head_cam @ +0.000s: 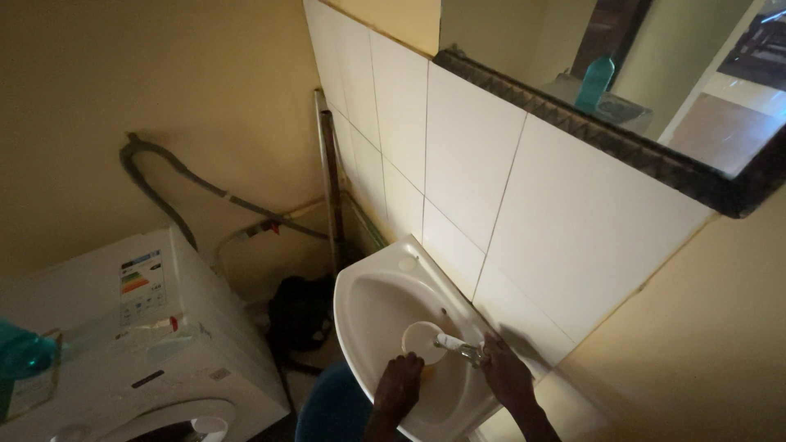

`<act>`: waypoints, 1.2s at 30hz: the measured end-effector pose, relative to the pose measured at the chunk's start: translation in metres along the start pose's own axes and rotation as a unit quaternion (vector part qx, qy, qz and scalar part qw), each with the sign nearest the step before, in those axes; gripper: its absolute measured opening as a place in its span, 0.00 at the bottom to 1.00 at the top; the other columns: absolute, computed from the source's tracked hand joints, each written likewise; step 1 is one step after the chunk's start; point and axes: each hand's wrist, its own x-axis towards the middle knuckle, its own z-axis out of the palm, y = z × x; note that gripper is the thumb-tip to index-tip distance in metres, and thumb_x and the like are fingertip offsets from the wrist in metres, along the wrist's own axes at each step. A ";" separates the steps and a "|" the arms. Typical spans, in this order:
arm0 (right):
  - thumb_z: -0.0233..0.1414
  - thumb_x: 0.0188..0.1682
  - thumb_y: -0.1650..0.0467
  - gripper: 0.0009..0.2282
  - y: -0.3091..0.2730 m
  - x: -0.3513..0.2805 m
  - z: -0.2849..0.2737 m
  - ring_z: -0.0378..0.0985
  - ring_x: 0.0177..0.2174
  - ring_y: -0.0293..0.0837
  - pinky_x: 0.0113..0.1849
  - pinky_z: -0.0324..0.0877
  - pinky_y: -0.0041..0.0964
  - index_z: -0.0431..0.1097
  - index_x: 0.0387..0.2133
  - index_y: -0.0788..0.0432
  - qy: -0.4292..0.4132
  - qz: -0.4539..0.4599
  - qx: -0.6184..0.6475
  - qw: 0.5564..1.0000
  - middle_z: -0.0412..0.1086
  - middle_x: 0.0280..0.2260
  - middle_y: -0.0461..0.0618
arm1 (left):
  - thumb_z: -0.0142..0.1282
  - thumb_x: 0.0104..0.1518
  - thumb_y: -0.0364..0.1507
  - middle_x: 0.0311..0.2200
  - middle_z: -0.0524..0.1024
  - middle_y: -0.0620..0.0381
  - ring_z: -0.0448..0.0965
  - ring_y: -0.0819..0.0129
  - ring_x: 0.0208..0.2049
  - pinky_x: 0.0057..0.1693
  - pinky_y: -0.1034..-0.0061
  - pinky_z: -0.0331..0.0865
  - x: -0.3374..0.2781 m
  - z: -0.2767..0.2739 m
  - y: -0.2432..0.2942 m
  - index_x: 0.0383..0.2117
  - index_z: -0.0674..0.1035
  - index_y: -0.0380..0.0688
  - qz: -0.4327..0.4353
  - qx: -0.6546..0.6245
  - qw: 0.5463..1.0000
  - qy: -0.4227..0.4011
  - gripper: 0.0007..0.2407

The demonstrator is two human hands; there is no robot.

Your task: The person repeatedly fills a small cup with water from a sink faucet and pours it into a blue bucket on the floor. The person uses both hands to hold the cup and control the water flow.

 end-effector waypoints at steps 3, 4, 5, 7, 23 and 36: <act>0.44 0.53 0.66 0.17 -0.011 -0.002 -0.011 0.75 0.55 0.49 0.39 0.78 0.54 0.66 0.54 0.56 0.001 -0.007 -0.007 1.000 0.68 0.59 0.48 | 0.49 0.50 0.21 0.36 0.72 0.46 0.73 0.49 0.31 0.38 0.56 0.67 0.002 0.004 -0.003 0.36 0.73 0.44 0.018 0.024 0.999 0.013 0.08; 0.43 0.53 0.65 0.18 -0.012 -0.002 -0.012 0.75 0.54 0.49 0.40 0.78 0.54 0.65 0.56 0.54 -0.007 0.007 -0.007 1.000 0.67 0.61 0.47 | 0.51 0.49 0.21 0.36 0.73 0.47 0.73 0.49 0.32 0.38 0.56 0.67 0.003 0.002 -0.003 0.35 0.74 0.44 0.018 0.019 1.000 0.013 0.08; 0.43 0.53 0.64 0.18 -0.013 -0.003 -0.013 0.75 0.54 0.50 0.42 0.77 0.55 0.64 0.57 0.52 -0.016 0.022 -0.009 1.000 0.65 0.62 0.46 | 0.53 0.47 0.20 0.36 0.73 0.48 0.74 0.50 0.32 0.37 0.57 0.68 0.002 0.001 -0.002 0.35 0.74 0.44 0.018 0.014 1.000 0.013 0.09; 0.44 0.53 0.64 0.19 -0.009 -0.004 -0.009 0.73 0.57 0.48 0.45 0.76 0.53 0.65 0.57 0.53 -0.003 0.014 0.002 1.000 0.66 0.62 0.46 | 0.51 0.49 0.21 0.37 0.73 0.47 0.73 0.50 0.33 0.38 0.57 0.68 0.001 0.004 -0.002 0.36 0.74 0.45 0.015 0.030 0.999 0.013 0.09; 0.47 0.51 0.66 0.22 0.026 0.001 0.020 0.71 0.58 0.52 0.50 0.74 0.48 0.64 0.60 0.59 0.043 -0.064 0.007 0.997 0.67 0.60 0.55 | 0.50 0.51 0.22 0.39 0.72 0.47 0.73 0.51 0.35 0.40 0.58 0.67 0.001 -0.003 0.001 0.39 0.73 0.44 0.017 0.054 0.998 -0.006 0.10; 0.48 0.47 0.64 0.22 0.010 -0.001 0.004 0.73 0.55 0.54 0.44 0.74 0.52 0.65 0.56 0.56 0.015 -0.042 0.024 0.999 0.66 0.60 0.53 | 0.49 0.53 0.20 0.38 0.73 0.46 0.73 0.47 0.35 0.42 0.54 0.67 0.003 0.004 -0.003 0.37 0.74 0.44 -0.015 -0.016 0.999 -0.040 0.08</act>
